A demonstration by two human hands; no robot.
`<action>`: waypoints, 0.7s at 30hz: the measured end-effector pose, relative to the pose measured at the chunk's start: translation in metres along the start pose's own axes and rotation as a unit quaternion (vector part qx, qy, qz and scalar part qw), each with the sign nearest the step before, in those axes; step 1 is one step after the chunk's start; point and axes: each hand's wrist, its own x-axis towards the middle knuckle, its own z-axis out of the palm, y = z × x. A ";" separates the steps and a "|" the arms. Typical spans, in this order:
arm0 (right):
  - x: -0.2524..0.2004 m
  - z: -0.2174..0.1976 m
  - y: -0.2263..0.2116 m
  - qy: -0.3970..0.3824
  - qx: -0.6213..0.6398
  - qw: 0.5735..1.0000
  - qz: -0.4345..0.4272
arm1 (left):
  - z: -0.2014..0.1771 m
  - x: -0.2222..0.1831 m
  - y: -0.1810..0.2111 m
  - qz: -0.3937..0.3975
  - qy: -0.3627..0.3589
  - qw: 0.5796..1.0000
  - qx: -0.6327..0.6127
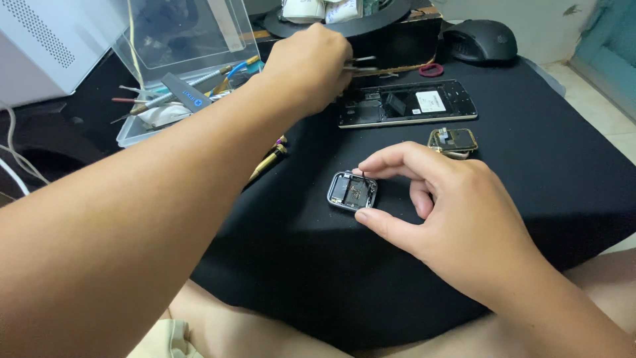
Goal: Disassembling a smartwatch and smartphone using precision screwdrivers, tweezers, and prying tools to access internal circuitry.
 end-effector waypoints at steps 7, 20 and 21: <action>0.000 0.001 0.002 0.012 0.016 0.999 -0.032 | 0.009 0.031 0.029 0.093 0.157 0.983 -0.019; -0.001 0.005 0.000 0.008 -0.019 1.000 -0.019 | -0.083 -0.169 0.062 -0.128 0.076 0.937 -0.316; -0.001 0.007 -0.001 0.011 -0.023 0.999 -0.021 | -0.087 -0.182 0.065 -0.159 0.045 0.932 -0.324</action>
